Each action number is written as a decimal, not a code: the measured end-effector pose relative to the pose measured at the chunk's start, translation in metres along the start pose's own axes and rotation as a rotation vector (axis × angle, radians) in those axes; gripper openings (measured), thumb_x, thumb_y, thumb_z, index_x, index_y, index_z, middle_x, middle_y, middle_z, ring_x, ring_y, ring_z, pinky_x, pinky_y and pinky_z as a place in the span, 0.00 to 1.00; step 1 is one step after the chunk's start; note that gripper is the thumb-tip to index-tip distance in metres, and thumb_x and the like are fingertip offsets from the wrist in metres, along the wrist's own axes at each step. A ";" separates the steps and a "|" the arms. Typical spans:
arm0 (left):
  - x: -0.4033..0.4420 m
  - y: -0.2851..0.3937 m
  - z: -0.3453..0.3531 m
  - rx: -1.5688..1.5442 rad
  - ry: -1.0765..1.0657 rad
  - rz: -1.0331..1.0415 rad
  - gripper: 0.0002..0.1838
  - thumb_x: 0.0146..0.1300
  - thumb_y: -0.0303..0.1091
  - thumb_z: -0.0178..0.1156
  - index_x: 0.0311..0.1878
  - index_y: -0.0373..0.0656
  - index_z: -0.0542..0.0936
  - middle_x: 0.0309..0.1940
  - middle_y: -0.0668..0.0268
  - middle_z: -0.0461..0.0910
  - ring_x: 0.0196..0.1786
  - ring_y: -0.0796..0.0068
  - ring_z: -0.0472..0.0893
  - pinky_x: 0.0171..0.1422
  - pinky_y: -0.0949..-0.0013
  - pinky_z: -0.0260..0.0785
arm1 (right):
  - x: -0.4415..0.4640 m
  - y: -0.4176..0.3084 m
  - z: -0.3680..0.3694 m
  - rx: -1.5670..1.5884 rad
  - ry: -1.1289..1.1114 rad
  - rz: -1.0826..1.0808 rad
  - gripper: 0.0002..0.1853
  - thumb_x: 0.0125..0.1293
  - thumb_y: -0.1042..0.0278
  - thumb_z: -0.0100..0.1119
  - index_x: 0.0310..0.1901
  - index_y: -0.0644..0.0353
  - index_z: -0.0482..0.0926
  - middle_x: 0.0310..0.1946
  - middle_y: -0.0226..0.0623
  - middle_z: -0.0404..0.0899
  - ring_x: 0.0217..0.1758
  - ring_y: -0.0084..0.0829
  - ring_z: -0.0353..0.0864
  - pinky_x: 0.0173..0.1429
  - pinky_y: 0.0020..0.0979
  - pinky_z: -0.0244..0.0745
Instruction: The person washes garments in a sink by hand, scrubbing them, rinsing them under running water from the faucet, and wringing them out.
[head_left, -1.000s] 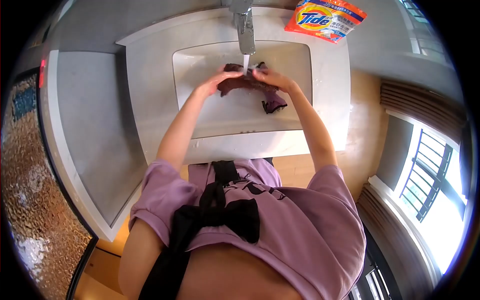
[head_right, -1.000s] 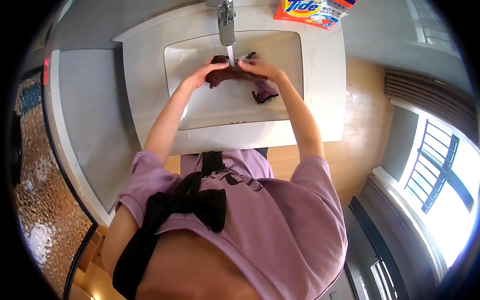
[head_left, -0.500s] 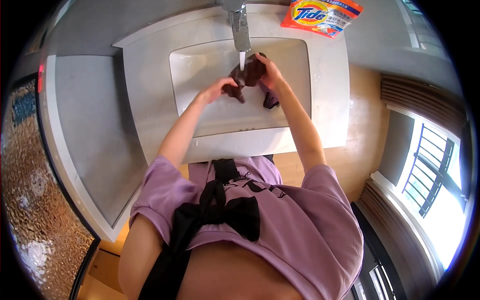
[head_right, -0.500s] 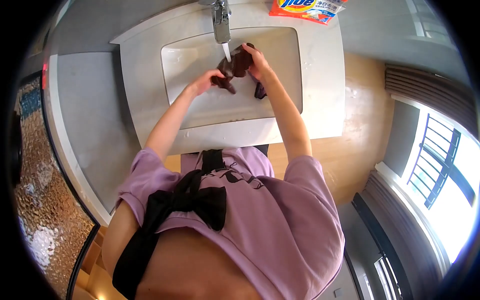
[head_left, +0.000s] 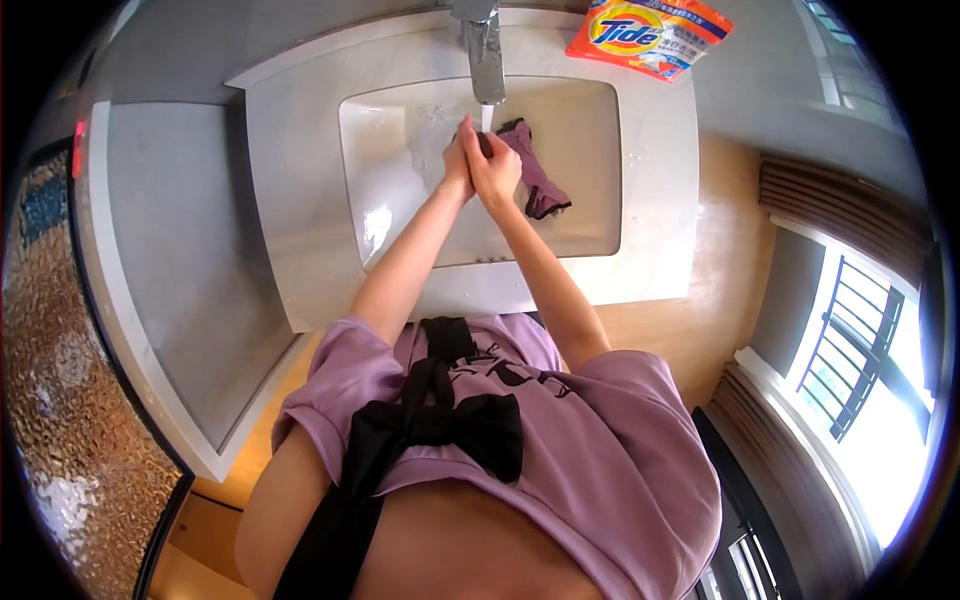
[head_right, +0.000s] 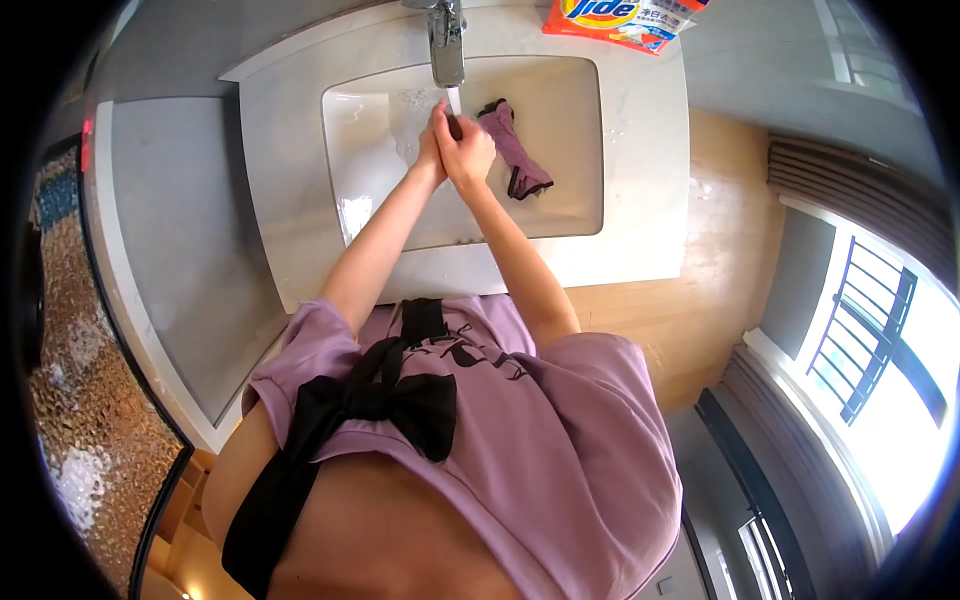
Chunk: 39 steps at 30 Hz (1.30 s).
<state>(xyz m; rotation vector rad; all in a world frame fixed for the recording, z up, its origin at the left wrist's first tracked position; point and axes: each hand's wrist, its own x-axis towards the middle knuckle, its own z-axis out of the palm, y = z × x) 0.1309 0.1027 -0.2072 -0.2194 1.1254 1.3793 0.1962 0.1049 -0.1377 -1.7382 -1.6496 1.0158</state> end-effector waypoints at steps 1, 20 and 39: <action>0.003 -0.004 0.001 0.033 -0.017 0.070 0.17 0.58 0.51 0.52 0.35 0.45 0.74 0.27 0.67 0.74 0.30 0.74 0.74 0.34 0.69 0.68 | 0.004 -0.002 0.001 0.000 0.000 0.001 0.21 0.51 0.48 0.57 0.27 0.61 0.79 0.21 0.50 0.76 0.27 0.47 0.77 0.33 0.38 0.71; -0.067 0.069 -0.022 0.777 -0.189 0.232 0.13 0.51 0.36 0.58 0.38 0.39 0.77 0.30 0.70 0.76 0.35 0.81 0.73 0.42 0.75 0.62 | 0.036 0.060 -0.071 0.343 -0.393 0.260 0.20 0.56 0.53 0.57 0.41 0.62 0.78 0.30 0.35 0.78 0.33 0.26 0.76 0.40 0.25 0.69; -0.129 0.120 0.022 0.511 -0.309 0.592 0.11 0.59 0.36 0.55 0.40 0.39 0.74 0.32 0.73 0.73 0.35 0.85 0.69 0.40 0.80 0.62 | 0.014 -0.060 -0.159 0.028 -0.439 -0.484 0.17 0.44 0.74 0.65 0.39 0.56 0.76 0.35 0.37 0.75 0.38 0.34 0.76 0.41 0.30 0.70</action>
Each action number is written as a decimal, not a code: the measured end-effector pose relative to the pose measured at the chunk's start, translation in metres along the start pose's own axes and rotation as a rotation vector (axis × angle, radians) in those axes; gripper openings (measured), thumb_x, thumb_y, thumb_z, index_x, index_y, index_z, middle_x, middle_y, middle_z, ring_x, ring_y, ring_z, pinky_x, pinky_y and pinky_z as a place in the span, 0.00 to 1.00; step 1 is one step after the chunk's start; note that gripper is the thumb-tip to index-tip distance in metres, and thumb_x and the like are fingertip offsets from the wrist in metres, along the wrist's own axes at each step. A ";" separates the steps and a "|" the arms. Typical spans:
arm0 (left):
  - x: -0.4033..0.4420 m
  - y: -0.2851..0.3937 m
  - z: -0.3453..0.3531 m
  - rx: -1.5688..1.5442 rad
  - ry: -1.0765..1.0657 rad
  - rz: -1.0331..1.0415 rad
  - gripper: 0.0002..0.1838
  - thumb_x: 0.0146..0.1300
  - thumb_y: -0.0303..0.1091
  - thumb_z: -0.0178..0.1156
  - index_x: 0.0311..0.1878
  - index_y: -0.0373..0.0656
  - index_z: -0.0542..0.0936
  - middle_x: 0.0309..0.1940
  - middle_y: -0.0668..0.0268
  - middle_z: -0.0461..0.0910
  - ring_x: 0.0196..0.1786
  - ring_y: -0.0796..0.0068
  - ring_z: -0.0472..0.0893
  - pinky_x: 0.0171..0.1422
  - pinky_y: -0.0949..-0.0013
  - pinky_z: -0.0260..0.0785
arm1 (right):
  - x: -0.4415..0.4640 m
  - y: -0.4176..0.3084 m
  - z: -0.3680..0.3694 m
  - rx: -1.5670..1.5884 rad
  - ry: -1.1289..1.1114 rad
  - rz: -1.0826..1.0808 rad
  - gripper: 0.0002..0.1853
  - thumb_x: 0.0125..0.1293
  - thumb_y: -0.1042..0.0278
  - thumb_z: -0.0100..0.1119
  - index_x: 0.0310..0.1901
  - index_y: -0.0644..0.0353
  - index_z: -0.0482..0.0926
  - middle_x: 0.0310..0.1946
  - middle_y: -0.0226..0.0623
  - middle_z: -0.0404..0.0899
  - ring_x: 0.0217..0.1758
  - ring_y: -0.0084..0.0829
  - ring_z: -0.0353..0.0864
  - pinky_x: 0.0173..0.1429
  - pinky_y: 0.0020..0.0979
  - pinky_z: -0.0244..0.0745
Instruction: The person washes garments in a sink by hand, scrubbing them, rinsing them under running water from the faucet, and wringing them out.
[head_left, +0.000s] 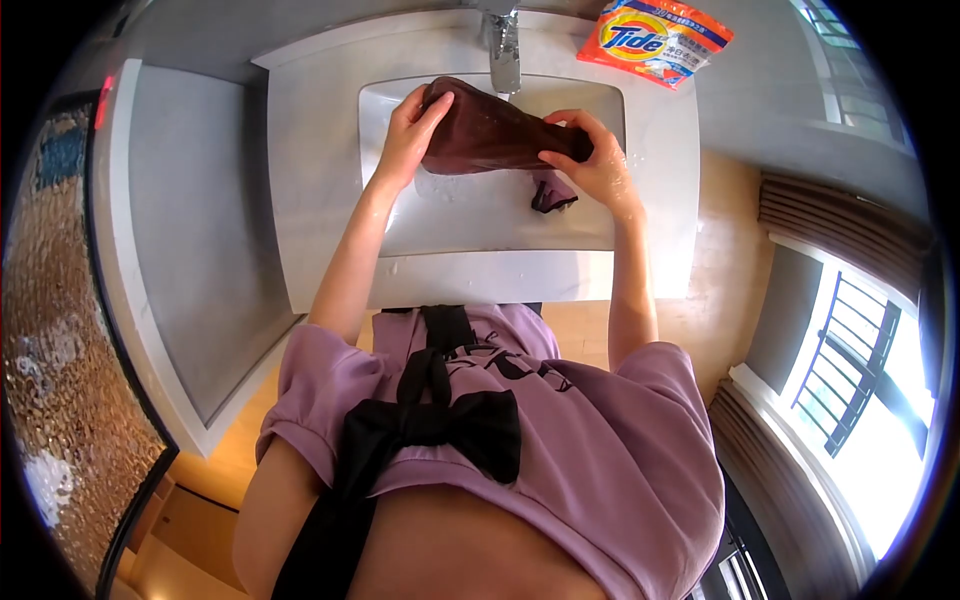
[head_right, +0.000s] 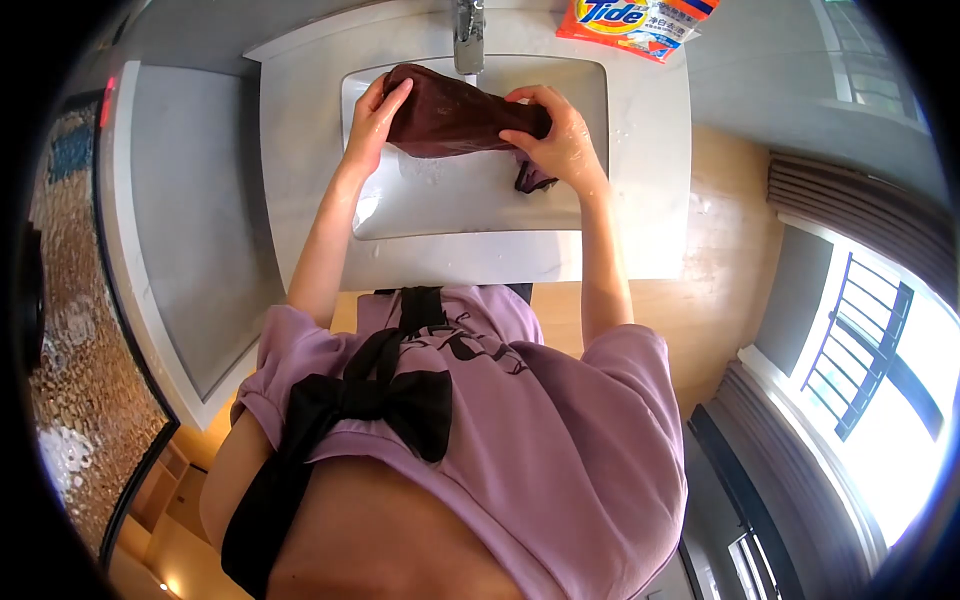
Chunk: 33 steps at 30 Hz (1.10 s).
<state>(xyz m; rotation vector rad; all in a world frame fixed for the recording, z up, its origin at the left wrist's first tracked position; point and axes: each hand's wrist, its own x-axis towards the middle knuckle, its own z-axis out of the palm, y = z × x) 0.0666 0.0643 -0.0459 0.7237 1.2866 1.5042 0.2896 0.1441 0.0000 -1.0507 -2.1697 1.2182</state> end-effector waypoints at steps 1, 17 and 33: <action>0.000 0.001 -0.004 0.024 -0.011 0.030 0.11 0.60 0.36 0.54 0.39 0.38 0.74 0.30 0.73 0.73 0.33 0.85 0.68 0.39 0.80 0.61 | 0.000 -0.002 -0.005 0.031 -0.093 0.062 0.21 0.44 0.76 0.64 0.43 0.56 0.75 0.40 0.39 0.74 0.41 0.34 0.75 0.43 0.30 0.70; -0.009 -0.131 -0.033 1.363 -0.300 -0.110 0.25 0.52 0.38 0.54 0.55 0.45 0.69 0.57 0.58 0.66 0.55 0.63 0.69 0.56 0.65 0.63 | 0.001 0.122 0.122 -0.294 -0.041 0.096 0.10 0.50 0.70 0.53 0.35 0.56 0.79 0.34 0.40 0.78 0.39 0.42 0.75 0.44 0.38 0.70; 0.106 -0.103 0.060 -0.706 0.320 -0.972 0.18 0.55 0.43 0.47 0.43 0.40 0.69 0.43 0.54 0.67 0.45 0.65 0.64 0.56 0.63 0.56 | -0.045 0.180 0.112 -0.395 0.065 0.716 0.32 0.42 0.70 0.60 0.53 0.60 0.63 0.38 0.49 0.75 0.44 0.44 0.75 0.47 0.35 0.71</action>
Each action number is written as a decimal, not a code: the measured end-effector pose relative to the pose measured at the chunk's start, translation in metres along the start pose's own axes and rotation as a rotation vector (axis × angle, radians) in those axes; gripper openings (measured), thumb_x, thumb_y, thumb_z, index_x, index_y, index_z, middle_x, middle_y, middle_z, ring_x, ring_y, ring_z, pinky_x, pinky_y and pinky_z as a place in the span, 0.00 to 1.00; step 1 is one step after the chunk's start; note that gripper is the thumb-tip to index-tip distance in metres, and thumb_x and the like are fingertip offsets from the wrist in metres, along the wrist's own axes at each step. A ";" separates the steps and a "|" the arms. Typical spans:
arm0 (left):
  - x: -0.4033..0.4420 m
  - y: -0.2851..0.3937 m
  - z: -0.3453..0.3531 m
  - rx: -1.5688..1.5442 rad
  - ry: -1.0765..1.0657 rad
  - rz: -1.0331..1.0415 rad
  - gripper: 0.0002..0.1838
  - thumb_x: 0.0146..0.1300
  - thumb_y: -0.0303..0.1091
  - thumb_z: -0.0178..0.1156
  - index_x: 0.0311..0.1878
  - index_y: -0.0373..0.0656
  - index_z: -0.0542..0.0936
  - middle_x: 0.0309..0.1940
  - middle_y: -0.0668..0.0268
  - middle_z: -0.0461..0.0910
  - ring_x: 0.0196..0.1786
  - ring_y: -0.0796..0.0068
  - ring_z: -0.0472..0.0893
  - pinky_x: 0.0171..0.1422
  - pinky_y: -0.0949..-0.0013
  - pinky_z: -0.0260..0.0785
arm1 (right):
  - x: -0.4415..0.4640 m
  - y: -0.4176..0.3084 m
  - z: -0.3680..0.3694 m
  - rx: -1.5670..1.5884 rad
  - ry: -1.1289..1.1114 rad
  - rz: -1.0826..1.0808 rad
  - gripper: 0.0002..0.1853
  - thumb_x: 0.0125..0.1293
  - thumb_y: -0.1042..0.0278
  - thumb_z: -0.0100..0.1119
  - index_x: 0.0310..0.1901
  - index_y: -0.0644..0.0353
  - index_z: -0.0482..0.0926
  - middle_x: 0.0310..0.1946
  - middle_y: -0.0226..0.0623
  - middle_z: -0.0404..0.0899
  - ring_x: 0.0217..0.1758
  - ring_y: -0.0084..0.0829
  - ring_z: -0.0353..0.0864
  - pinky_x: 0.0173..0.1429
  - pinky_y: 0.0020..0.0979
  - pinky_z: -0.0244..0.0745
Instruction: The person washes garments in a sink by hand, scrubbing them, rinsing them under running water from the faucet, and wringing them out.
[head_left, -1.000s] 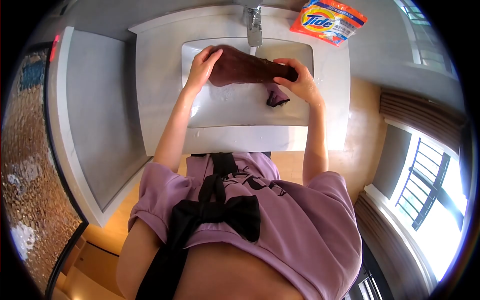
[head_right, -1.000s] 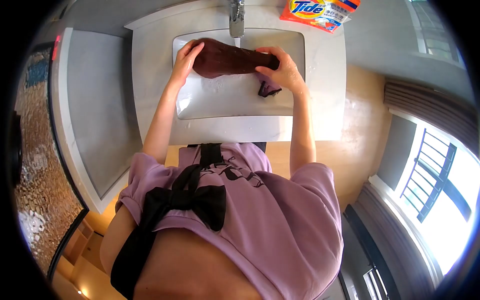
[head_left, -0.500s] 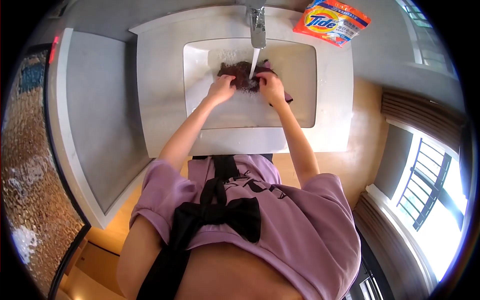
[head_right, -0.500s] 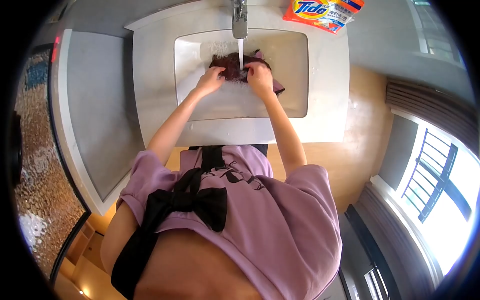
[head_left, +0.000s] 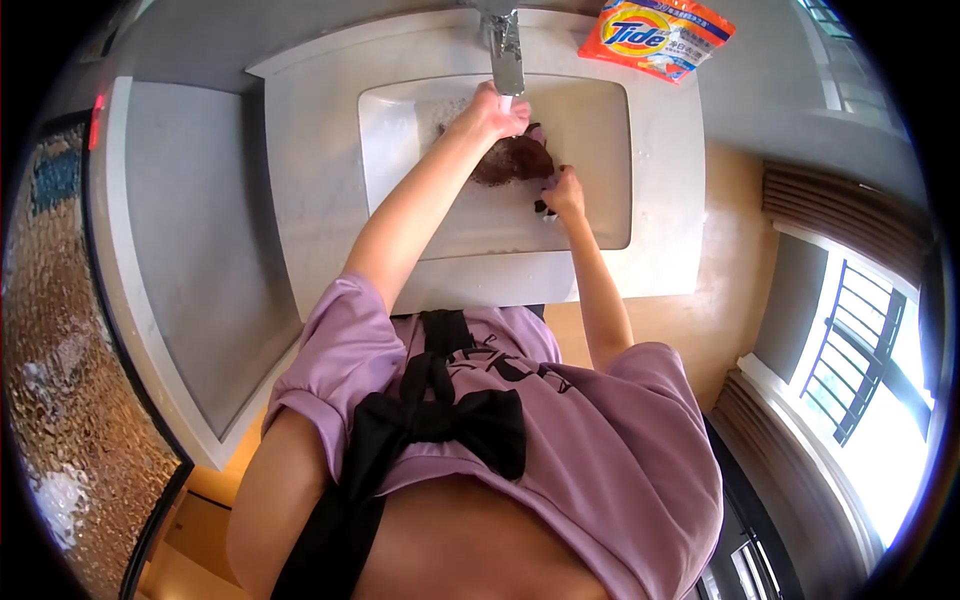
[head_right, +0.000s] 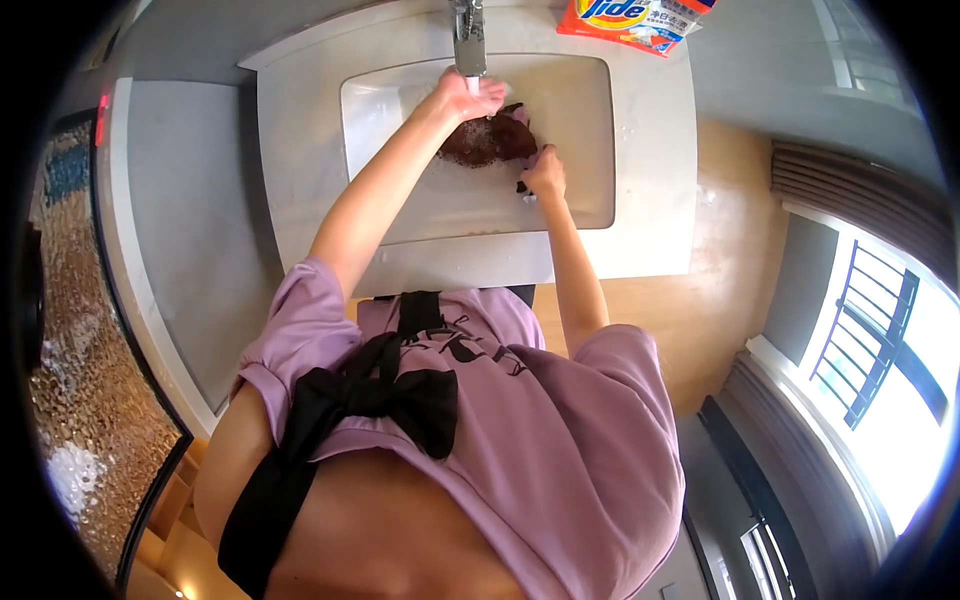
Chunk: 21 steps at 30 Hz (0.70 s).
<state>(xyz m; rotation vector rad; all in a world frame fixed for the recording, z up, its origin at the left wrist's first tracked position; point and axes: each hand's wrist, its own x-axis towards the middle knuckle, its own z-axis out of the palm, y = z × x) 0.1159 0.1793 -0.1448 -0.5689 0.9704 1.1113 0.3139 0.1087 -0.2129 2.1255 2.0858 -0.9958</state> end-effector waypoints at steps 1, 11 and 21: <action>-0.001 -0.002 -0.003 0.015 -0.027 0.012 0.17 0.55 0.43 0.47 0.42 0.41 0.70 0.42 0.55 0.68 0.45 0.65 0.64 0.55 0.62 0.56 | -0.005 -0.007 -0.013 -0.001 -0.001 0.007 0.32 0.42 0.70 0.60 0.53 0.60 0.63 0.38 0.49 0.75 0.44 0.44 0.75 0.47 0.35 0.71; -0.048 0.022 -0.055 0.714 0.301 0.942 0.15 0.53 0.34 0.49 0.44 0.41 0.70 0.47 0.58 0.69 0.53 0.61 0.65 0.59 0.62 0.54 | -0.029 -0.087 -0.052 0.121 0.320 -0.792 0.20 0.38 0.71 0.62 0.39 0.48 0.77 0.39 0.28 0.74 0.45 0.36 0.68 0.43 0.37 0.67; -0.138 0.046 0.029 1.412 -0.251 1.828 0.20 0.64 0.35 0.43 0.58 0.40 0.65 0.59 0.57 0.62 0.63 0.59 0.60 0.66 0.63 0.50 | -0.013 -0.083 0.035 -0.143 0.143 -0.812 0.24 0.59 0.53 0.50 0.57 0.44 0.64 0.57 0.35 0.64 0.63 0.42 0.56 0.59 0.55 0.53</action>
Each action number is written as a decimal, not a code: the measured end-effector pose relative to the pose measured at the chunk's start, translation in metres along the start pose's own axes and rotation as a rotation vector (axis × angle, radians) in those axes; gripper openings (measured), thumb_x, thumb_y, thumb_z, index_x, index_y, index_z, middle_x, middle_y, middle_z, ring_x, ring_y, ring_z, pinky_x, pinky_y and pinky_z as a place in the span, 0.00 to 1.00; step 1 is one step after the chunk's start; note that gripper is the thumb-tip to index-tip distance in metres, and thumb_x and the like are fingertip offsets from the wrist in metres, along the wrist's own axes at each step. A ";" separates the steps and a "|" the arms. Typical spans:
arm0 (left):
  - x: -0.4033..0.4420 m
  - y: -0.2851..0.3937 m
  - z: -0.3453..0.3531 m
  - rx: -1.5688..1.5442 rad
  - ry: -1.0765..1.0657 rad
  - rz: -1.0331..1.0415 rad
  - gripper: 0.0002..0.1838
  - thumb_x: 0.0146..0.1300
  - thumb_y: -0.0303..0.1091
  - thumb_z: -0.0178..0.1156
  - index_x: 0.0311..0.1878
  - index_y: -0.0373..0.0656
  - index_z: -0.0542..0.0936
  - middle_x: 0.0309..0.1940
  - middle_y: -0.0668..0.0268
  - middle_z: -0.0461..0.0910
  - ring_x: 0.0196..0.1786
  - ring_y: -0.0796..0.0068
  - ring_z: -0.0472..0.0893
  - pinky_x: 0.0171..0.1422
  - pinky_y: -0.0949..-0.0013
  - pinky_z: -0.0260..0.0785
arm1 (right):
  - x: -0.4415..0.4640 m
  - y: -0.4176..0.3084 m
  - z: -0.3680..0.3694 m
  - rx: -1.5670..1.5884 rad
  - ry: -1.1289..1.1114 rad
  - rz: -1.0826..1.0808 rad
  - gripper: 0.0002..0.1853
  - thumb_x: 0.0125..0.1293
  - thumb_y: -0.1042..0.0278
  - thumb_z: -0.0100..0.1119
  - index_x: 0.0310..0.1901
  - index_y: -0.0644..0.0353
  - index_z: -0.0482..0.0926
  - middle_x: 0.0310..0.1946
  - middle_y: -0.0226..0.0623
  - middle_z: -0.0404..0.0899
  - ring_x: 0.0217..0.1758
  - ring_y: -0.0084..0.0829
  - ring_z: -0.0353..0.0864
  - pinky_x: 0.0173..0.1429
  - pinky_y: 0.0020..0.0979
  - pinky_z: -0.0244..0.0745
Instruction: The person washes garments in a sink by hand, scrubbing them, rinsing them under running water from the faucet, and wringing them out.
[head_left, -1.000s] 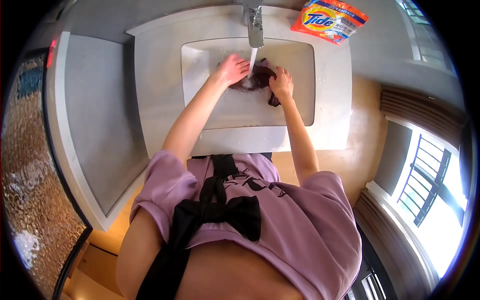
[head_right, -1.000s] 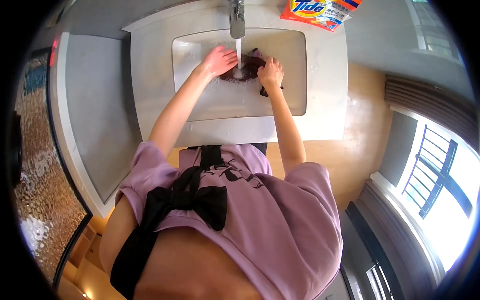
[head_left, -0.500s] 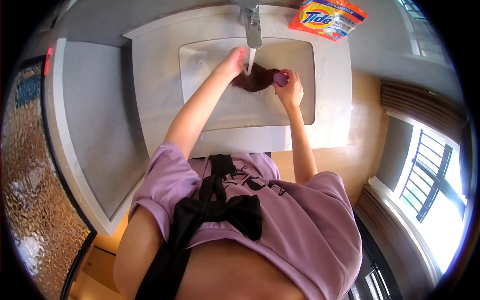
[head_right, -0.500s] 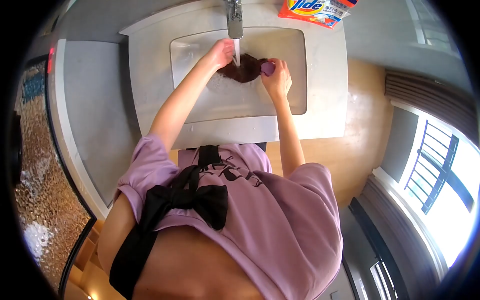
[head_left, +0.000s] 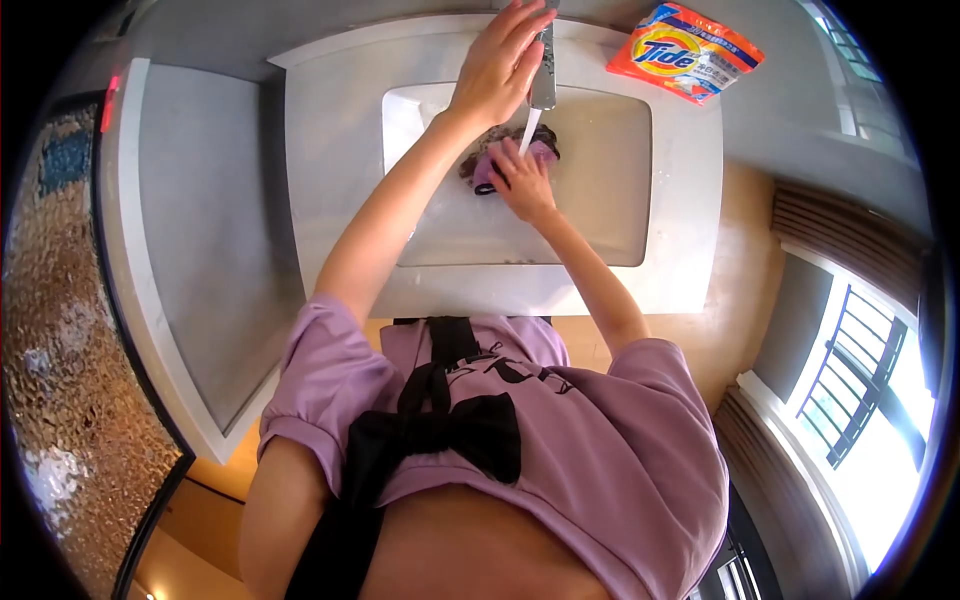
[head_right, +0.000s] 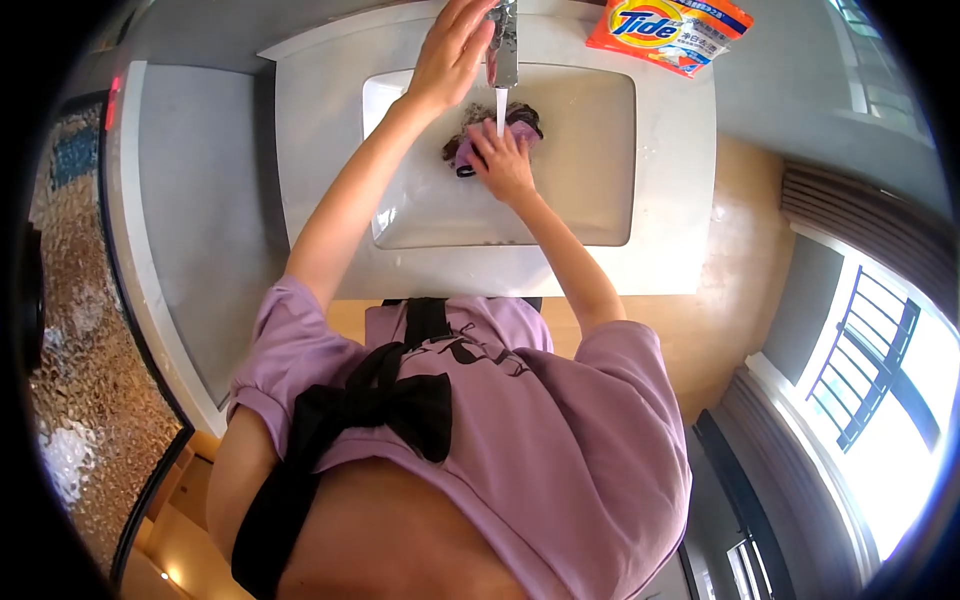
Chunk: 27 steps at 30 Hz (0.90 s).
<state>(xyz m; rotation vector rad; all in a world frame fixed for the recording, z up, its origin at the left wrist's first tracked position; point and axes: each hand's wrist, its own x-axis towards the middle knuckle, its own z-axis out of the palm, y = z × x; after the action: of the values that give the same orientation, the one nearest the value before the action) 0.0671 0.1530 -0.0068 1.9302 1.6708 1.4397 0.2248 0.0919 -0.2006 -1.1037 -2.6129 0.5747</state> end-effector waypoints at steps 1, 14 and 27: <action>0.001 0.000 -0.001 0.060 -0.013 0.008 0.19 0.63 0.34 0.44 0.57 0.40 0.66 0.57 0.57 0.64 0.62 0.59 0.61 0.66 0.63 0.51 | -0.003 0.001 0.006 -0.110 -0.063 -0.077 0.26 0.59 0.51 0.49 0.60 0.39 0.61 0.60 0.35 0.60 0.63 0.41 0.56 0.59 0.59 0.51; -0.078 -0.028 -0.032 0.061 0.160 -0.272 0.14 0.59 0.26 0.47 0.48 0.41 0.74 0.49 0.59 0.73 0.55 0.60 0.70 0.57 0.66 0.62 | 0.040 0.002 0.042 -0.193 0.110 0.583 0.25 0.48 0.45 0.57 0.50 0.39 0.68 0.60 0.34 0.55 0.61 0.45 0.53 0.53 0.60 0.54; -0.185 0.010 -0.039 -0.052 0.164 -0.732 0.10 0.58 0.25 0.47 0.41 0.41 0.75 0.46 0.65 0.76 0.46 0.69 0.75 0.46 0.71 0.66 | 0.071 0.034 0.026 -0.046 -0.034 0.247 0.10 0.45 0.55 0.58 0.24 0.51 0.78 0.27 0.32 0.76 0.40 0.36 0.75 0.39 0.41 0.69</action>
<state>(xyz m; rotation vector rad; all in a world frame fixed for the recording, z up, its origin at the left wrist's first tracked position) 0.0663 -0.0235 -0.0765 0.9961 2.0692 1.3214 0.1883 0.1588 -0.2339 -1.4561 -2.5471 0.5907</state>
